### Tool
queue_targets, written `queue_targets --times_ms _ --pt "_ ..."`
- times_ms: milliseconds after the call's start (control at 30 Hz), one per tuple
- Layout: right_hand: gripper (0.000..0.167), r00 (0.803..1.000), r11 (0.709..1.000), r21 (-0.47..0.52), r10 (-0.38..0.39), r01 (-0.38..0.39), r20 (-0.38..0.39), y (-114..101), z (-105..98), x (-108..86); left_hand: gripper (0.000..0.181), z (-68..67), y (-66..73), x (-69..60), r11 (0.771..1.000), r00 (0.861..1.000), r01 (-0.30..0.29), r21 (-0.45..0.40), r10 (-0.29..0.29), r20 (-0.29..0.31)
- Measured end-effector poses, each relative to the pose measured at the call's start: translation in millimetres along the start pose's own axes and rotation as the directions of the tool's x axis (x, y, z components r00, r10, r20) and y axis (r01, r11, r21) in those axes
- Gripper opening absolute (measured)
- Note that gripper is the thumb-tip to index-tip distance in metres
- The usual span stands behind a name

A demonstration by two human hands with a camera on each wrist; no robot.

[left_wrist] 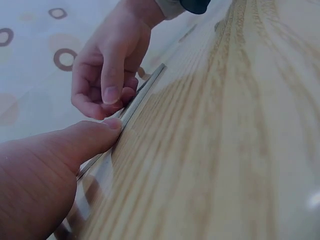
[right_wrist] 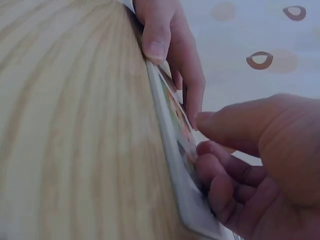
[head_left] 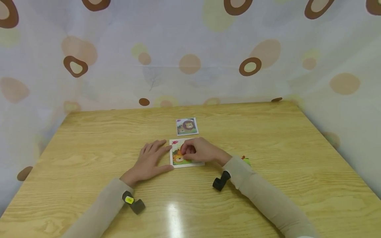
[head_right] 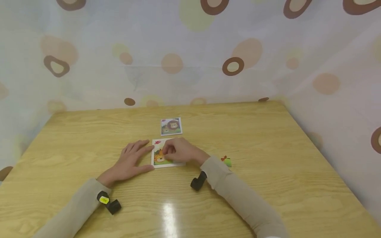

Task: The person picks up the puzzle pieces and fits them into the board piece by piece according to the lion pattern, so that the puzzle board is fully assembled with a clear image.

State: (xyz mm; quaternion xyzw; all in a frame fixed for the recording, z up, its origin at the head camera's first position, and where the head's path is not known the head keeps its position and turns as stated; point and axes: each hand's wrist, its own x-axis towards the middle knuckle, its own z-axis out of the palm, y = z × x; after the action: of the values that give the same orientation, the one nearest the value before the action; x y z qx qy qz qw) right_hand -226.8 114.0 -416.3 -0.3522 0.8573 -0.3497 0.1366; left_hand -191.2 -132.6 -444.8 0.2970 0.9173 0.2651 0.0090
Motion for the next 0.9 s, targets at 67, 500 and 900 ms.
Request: queue_targets --times_ms 67,500,900 --pt "0.005 0.999 0.999 0.012 -0.034 0.034 -0.007 3 1 -3.6 0.071 0.1 0.0 -0.1 1.0 1.0 0.001 -0.002 -0.001 0.0" --pt "0.004 0.992 0.999 0.022 -0.021 0.024 -0.125 12 -6 -28.0 0.072 3.8 -3.1 -0.4 1.0 1.0 0.009 0.018 -0.009 -0.006" --pt "0.006 0.977 0.999 -0.042 0.025 -0.035 -0.213 30 -37 -71.5 0.072 10.3 -6.4 -2.9 1.0 1.0 -0.004 0.031 0.004 -0.022"
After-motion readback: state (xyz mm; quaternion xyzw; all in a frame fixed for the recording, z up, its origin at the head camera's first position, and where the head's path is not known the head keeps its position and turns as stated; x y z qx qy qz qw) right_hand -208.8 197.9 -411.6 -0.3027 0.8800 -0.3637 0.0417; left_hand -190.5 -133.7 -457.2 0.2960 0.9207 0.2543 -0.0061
